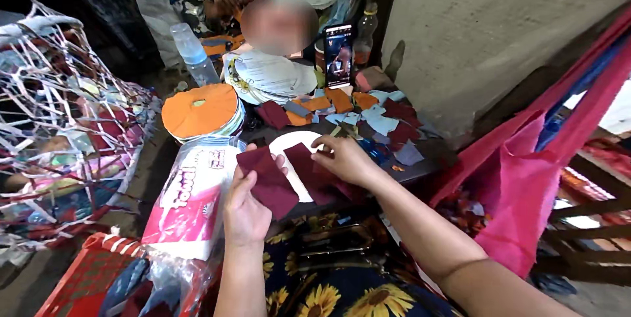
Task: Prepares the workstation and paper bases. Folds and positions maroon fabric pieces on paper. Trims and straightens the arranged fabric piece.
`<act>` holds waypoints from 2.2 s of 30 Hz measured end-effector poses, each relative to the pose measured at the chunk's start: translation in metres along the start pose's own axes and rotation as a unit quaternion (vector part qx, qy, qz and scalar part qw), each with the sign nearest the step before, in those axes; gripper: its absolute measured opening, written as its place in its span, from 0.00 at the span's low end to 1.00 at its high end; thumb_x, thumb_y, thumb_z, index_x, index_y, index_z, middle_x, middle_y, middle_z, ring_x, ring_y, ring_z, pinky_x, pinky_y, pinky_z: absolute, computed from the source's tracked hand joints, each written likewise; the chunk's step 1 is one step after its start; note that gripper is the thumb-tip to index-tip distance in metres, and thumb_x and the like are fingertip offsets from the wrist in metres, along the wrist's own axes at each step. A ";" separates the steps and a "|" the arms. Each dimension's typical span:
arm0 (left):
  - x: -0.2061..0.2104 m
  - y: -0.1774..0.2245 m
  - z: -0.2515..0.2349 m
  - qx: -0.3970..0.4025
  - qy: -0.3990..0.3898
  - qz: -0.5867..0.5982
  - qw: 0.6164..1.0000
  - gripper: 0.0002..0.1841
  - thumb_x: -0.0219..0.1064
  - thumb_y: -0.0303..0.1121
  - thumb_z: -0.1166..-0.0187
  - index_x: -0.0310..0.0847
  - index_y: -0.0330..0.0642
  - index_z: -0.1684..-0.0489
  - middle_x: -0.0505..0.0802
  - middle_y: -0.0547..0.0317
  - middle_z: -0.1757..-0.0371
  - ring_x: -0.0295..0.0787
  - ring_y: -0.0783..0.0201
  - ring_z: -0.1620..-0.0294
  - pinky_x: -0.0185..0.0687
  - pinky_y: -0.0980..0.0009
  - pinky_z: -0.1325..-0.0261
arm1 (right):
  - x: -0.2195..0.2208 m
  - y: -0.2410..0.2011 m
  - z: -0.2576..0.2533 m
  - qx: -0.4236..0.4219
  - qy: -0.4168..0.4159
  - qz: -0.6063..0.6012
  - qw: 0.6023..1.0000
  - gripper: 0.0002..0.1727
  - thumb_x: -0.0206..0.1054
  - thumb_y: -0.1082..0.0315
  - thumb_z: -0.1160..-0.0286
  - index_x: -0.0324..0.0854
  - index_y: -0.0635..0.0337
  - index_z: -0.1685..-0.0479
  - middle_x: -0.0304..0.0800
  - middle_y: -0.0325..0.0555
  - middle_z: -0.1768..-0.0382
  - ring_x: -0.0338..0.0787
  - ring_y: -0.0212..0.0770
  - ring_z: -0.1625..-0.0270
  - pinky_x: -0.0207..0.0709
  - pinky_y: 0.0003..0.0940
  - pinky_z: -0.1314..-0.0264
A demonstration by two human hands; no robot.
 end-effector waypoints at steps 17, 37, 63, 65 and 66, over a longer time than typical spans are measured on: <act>-0.001 -0.028 -0.021 -0.088 0.012 -0.188 0.978 0.31 0.42 0.19 0.15 0.57 0.48 0.11 0.87 0.46 0.35 0.94 0.53 0.47 0.93 0.54 0.44 | 0.011 0.014 0.002 -0.048 0.022 0.046 0.998 0.09 0.66 0.68 0.18 0.91 0.61 0.51 0.92 0.54 0.58 0.92 0.55 0.52 0.83 0.60 0.50; -0.015 -0.019 -0.003 0.070 -0.055 -0.673 0.734 0.17 0.54 0.18 0.18 0.89 0.35 0.43 0.88 0.44 0.30 0.84 0.51 0.27 0.78 0.53 0.27 | -0.001 0.038 0.020 -0.055 0.159 -0.019 0.986 0.11 0.65 0.69 0.17 0.90 0.63 0.48 0.95 0.53 0.51 0.94 0.44 0.51 0.85 0.45 0.44; -0.023 -0.059 -0.038 -0.010 -0.145 -0.781 0.607 0.31 0.61 0.42 0.14 0.63 0.42 0.11 0.57 0.37 0.07 0.58 0.36 0.10 0.53 0.39 0.12 | 0.000 0.043 0.012 0.027 0.082 -0.131 0.988 0.13 0.67 0.73 0.20 0.81 0.62 0.40 0.88 0.51 0.45 0.89 0.38 0.52 0.84 0.38 0.49; -0.023 -0.062 -0.034 -0.013 -0.148 -0.793 0.591 0.30 0.63 0.44 0.15 0.68 0.42 0.14 0.61 0.36 0.09 0.58 0.36 0.10 0.52 0.39 0.12 | 0.001 0.043 0.015 0.039 0.072 -0.124 0.989 0.15 0.67 0.73 0.19 0.80 0.59 0.36 0.88 0.52 0.43 0.89 0.40 0.53 0.85 0.40 0.52; -0.022 -0.062 -0.031 -0.010 -0.148 -0.794 0.589 0.30 0.63 0.46 0.15 0.71 0.41 0.16 0.64 0.36 0.10 0.58 0.36 0.10 0.51 0.39 0.12 | 0.001 0.042 0.016 0.042 0.067 -0.119 0.990 0.16 0.67 0.74 0.20 0.79 0.59 0.34 0.88 0.53 0.41 0.90 0.42 0.52 0.85 0.42 0.51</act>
Point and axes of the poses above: each hand's wrist, its own z-axis away from the middle knuckle, its own x-axis out of the palm, y = z × x, the point moved 5 cm from there along -z, towards the middle knuckle
